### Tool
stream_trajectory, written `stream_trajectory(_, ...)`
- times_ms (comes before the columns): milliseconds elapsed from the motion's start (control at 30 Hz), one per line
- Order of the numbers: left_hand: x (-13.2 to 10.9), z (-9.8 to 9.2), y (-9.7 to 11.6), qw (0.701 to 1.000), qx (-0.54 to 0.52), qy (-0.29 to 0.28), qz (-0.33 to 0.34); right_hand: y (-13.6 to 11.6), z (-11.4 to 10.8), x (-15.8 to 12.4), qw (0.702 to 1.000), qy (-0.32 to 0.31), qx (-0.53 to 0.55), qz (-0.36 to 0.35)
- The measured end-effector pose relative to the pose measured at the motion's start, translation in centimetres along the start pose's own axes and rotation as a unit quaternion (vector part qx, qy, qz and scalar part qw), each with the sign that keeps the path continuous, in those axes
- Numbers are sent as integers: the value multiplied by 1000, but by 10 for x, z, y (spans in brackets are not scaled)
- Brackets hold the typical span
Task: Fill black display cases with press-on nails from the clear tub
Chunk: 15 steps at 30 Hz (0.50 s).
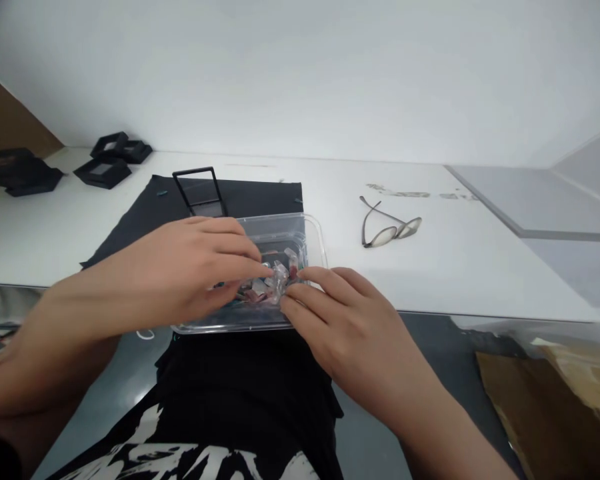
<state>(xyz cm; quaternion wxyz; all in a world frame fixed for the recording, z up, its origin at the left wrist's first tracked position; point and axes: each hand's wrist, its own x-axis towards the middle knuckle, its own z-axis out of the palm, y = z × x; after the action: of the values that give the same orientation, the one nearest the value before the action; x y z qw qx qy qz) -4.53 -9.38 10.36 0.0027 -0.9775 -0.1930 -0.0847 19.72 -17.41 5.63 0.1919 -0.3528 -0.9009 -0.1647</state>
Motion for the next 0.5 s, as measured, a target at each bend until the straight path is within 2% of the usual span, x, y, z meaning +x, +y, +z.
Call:
stream_trajectory(200,23,21,-3,996,26,-82,-35,0,8,-4,1000,-13,24,6)
stream_trajectory(500,37,49,-14,996,8,-73,-42,10,16,-11,999,-27,8,15)
